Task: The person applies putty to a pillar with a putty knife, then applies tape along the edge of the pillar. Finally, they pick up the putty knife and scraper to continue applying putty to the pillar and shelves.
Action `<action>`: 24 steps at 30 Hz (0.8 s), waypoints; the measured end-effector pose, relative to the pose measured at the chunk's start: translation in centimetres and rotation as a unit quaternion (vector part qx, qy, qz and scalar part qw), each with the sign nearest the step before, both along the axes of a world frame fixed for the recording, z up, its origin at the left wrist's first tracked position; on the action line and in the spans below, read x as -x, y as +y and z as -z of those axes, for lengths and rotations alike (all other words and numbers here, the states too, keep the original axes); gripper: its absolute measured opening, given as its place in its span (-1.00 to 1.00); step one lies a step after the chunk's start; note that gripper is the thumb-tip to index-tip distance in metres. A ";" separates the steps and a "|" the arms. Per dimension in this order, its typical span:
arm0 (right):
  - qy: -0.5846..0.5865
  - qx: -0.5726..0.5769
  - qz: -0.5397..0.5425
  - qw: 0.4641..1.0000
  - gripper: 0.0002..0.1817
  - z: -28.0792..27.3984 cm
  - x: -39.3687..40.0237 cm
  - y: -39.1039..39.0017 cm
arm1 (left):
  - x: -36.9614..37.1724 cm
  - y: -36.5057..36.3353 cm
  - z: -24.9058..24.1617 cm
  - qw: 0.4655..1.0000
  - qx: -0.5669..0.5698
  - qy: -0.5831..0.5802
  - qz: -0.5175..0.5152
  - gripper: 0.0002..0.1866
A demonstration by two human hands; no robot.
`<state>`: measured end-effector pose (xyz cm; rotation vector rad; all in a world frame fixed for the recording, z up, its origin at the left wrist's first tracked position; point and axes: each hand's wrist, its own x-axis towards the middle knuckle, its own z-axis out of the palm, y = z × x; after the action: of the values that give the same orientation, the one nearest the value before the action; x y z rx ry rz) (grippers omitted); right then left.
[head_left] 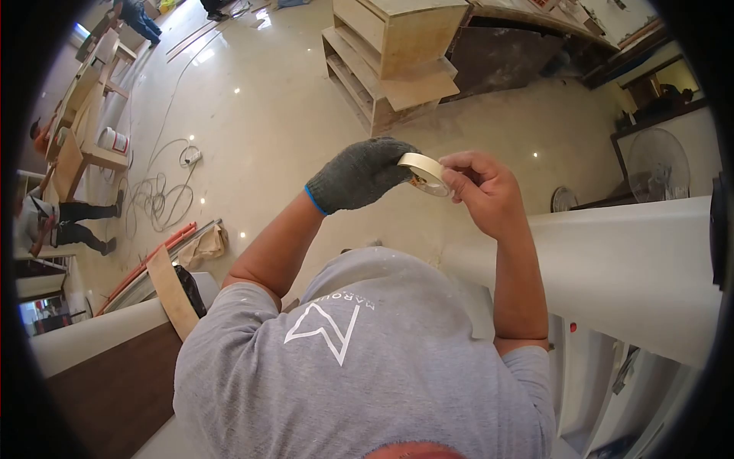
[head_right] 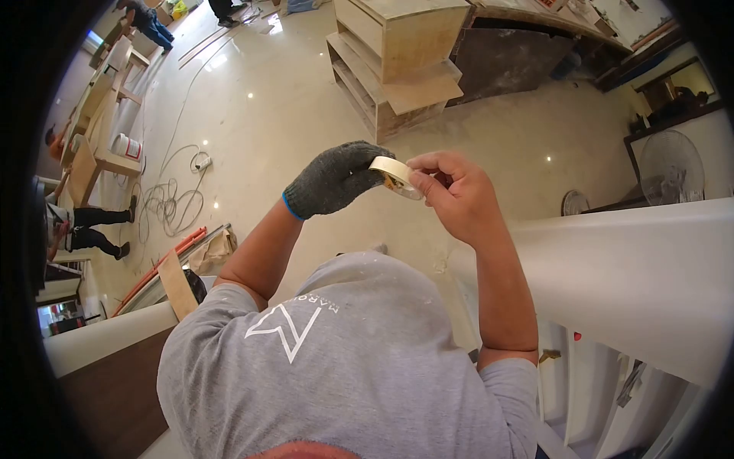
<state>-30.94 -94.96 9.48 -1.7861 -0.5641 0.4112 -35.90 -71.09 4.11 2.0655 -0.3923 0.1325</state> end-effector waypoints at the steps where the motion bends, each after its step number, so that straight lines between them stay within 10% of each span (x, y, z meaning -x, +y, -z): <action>1: 0.022 -0.013 0.008 1.000 -0.84 0.4 0.0 -0.1 | -0.2 0.1 0.1 1.000 -0.002 0.005 0.008 -0.73; 12: -0.097 0.075 0.154 0.981 -0.85 6.5 4.4 -5.7 | -2.9 -7.2 6.0 0.948 0.102 0.279 0.113 -0.70; 15: 0.122 -0.089 0.233 0.960 -0.84 7.2 8.3 -9.7 | -2.1 -12.7 7.1 0.954 0.033 0.248 0.167 -0.69; 24: 0.228 -0.103 0.372 0.894 -0.82 11.0 20.4 -23.9 | 5.9 -28.2 7.9 0.926 -0.045 0.307 0.215 -0.64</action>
<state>-51.37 -118.87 -1.53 -1.4901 0.4018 0.2041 -41.80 -99.29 -3.80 1.9348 -0.4470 -0.7905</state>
